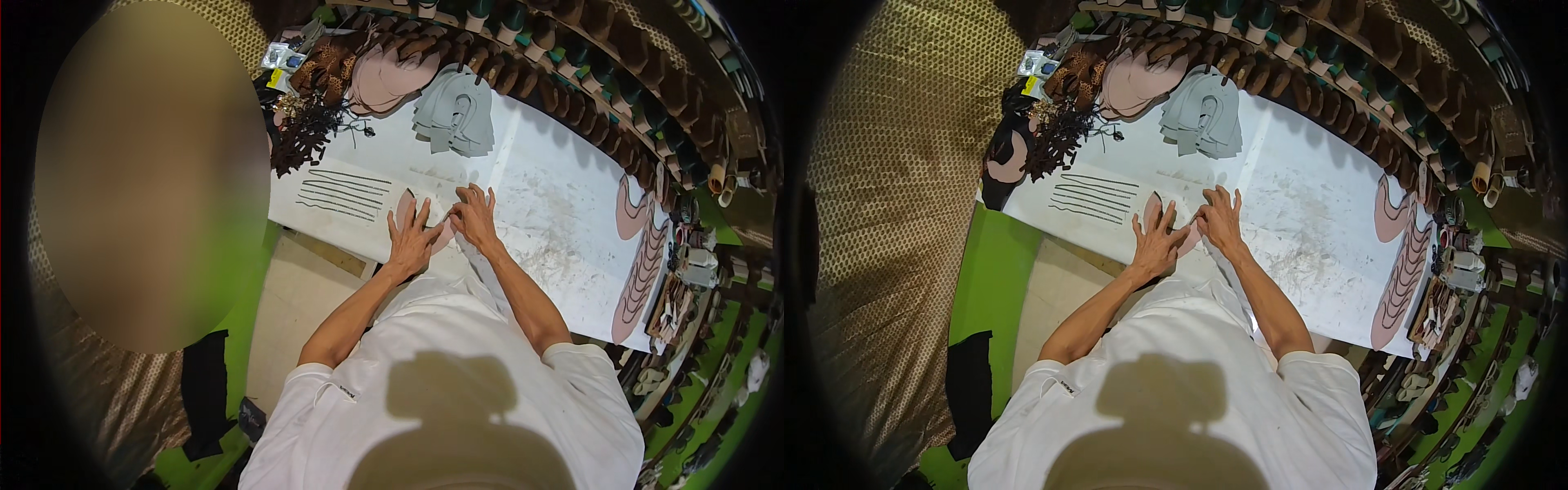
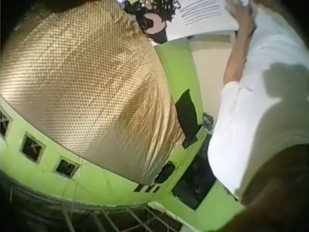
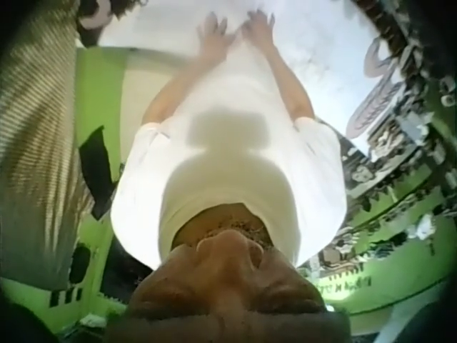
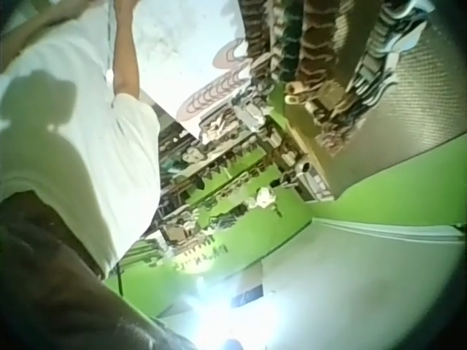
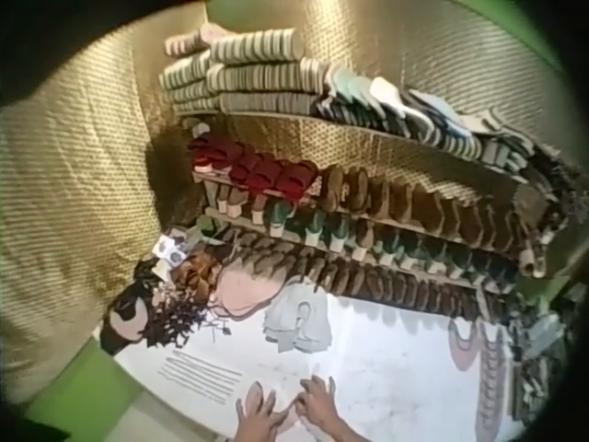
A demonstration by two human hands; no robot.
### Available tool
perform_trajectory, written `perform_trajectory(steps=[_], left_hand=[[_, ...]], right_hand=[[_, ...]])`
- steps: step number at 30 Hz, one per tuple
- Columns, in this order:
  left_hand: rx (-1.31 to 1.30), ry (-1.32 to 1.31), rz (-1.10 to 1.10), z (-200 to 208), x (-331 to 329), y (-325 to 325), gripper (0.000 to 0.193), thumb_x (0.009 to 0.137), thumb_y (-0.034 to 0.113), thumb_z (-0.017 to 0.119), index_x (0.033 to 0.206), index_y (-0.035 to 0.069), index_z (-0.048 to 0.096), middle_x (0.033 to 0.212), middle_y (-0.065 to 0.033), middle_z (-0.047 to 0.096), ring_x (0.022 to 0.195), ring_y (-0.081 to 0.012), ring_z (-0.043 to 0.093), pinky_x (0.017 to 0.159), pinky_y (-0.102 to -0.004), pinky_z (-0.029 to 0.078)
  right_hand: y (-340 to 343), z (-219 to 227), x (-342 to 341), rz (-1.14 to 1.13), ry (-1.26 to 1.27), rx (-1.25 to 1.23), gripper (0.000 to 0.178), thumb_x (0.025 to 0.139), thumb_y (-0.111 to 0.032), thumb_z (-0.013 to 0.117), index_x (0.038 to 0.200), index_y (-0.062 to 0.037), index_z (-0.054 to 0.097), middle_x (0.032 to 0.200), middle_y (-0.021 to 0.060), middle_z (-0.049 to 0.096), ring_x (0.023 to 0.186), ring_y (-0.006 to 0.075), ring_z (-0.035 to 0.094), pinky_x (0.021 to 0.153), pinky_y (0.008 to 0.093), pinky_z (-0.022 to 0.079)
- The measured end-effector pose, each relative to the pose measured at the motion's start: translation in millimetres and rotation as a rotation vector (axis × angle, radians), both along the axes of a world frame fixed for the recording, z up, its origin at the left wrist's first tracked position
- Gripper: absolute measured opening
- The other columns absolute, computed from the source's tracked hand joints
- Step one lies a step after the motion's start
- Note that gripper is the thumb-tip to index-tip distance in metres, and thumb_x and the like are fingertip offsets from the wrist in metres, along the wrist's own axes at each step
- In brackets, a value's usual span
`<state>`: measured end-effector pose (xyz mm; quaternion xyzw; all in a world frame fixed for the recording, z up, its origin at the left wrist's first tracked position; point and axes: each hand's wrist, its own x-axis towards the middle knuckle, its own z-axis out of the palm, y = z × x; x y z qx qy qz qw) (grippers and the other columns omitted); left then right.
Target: Manually folding and stacking shoe upper components on a production workbench.
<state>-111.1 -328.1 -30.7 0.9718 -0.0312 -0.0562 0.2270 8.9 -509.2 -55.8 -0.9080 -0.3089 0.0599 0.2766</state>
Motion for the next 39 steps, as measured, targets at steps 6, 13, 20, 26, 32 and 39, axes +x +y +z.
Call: perform_trajectory(steps=[6,13,20,26,32,39], left_hand=[[0.054,0.000,-0.024,-9.8,-5.1,0.5,0.043,0.090,0.010,0.067,0.130,0.023,0.071,0.173,-0.0144,0.021,0.159,-0.0415,0.014,0.114,-0.0801,0.008],[0.025,0.064,-0.017,-4.9,-0.2,-3.5,0.046,0.089,0.009,0.066,0.133,0.022,0.070,0.174,-0.0154,0.018,0.160,-0.0413,0.013,0.114,-0.0802,0.008],[0.018,0.066,0.006,-5.6,3.6,-6.9,0.059,0.087,0.009,0.066,0.144,0.024,0.064,0.175,-0.0144,0.015,0.160,-0.0416,0.010,0.115,-0.0803,0.006],[0.041,0.095,-0.001,-7.3,4.9,-5.1,0.066,0.083,0.009,0.067,0.146,0.027,0.062,0.175,-0.0140,0.014,0.160,-0.0420,0.009,0.115,-0.0806,0.005],[0.042,0.084,-0.010,-2.4,9.5,-6.5,0.063,0.080,0.008,0.071,0.140,0.026,0.065,0.175,-0.0152,0.014,0.160,-0.0423,0.009,0.114,-0.0805,0.007],[0.054,0.057,-0.022,-6.6,12.8,-6.5,0.059,0.078,0.009,0.073,0.134,0.024,0.068,0.175,-0.0146,0.012,0.159,-0.0432,0.011,0.112,-0.0831,0.010]], right_hand=[[3.5,3.5,-0.8,0.003,-0.003,0.032,0.009,0.083,-0.016,0.077,0.090,-0.0106,0.078,0.137,0.0104,0.060,0.145,0.0377,0.041,0.122,0.0688,0.011],[3.9,-0.3,-1.1,-0.010,0.001,-0.003,0.008,0.084,-0.016,0.077,0.090,-0.0115,0.077,0.138,0.0092,0.060,0.145,0.0359,0.041,0.121,0.0688,0.013],[6.6,-2.3,2.6,-0.004,-0.001,-0.009,0.009,0.083,-0.017,0.075,0.088,-0.0099,0.077,0.138,0.0107,0.060,0.146,0.0383,0.040,0.121,0.0705,0.011],[6.6,-1.5,4.7,-0.002,-0.001,-0.013,0.008,0.082,-0.017,0.075,0.083,-0.0100,0.077,0.138,0.0108,0.060,0.146,0.0387,0.039,0.121,0.0710,0.010],[5.8,-3.3,6.7,-0.023,0.010,-0.046,0.011,0.080,-0.021,0.080,0.085,-0.0117,0.080,0.138,0.0095,0.060,0.144,0.0386,0.040,0.120,0.0717,0.011],[7.0,0.1,6.2,-0.023,0.010,-0.052,0.009,0.080,-0.020,0.079,0.084,-0.0120,0.079,0.137,0.0086,0.061,0.144,0.0382,0.040,0.121,0.0719,0.010]])
